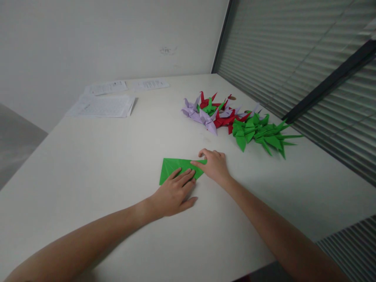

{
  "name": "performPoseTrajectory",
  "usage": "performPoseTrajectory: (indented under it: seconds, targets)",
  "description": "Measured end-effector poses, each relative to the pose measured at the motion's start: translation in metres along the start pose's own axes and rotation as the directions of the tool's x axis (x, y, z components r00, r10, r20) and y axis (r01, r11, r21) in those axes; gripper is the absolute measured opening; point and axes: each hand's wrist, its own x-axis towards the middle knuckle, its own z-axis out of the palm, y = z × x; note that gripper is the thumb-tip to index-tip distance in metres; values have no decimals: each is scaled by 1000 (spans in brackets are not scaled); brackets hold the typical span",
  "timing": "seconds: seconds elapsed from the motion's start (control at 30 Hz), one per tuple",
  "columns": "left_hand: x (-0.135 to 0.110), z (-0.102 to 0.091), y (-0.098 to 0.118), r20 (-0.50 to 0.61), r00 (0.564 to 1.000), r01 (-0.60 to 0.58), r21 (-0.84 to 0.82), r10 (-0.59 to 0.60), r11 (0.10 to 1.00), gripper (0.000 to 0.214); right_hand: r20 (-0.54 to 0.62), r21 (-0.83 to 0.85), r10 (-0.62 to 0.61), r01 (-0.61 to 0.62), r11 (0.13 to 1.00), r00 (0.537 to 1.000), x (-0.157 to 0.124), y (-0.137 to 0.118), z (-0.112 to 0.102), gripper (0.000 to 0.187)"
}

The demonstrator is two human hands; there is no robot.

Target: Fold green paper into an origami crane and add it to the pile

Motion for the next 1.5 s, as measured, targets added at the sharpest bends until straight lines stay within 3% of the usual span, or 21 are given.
performPoseTrajectory:
  seconds: [0.93, 1.27, 1.5]
  targets:
    - [10, -8, -13, 41, 997, -60, -22, 61, 998, 57, -1, -36, -25, 25, 999, 1000, -4, -1, 3, 33]
    - [10, -8, -14, 47, 997, -52, -32, 53, 998, 58, 167, 70, 1, -13, 997, 986, 4, 19, -17, 27]
    - [10, -8, -15, 52, 998, -46, -38, 48, 998, 58, 213, 88, -15, -4, 996, 977, -2, 5, -13, 25]
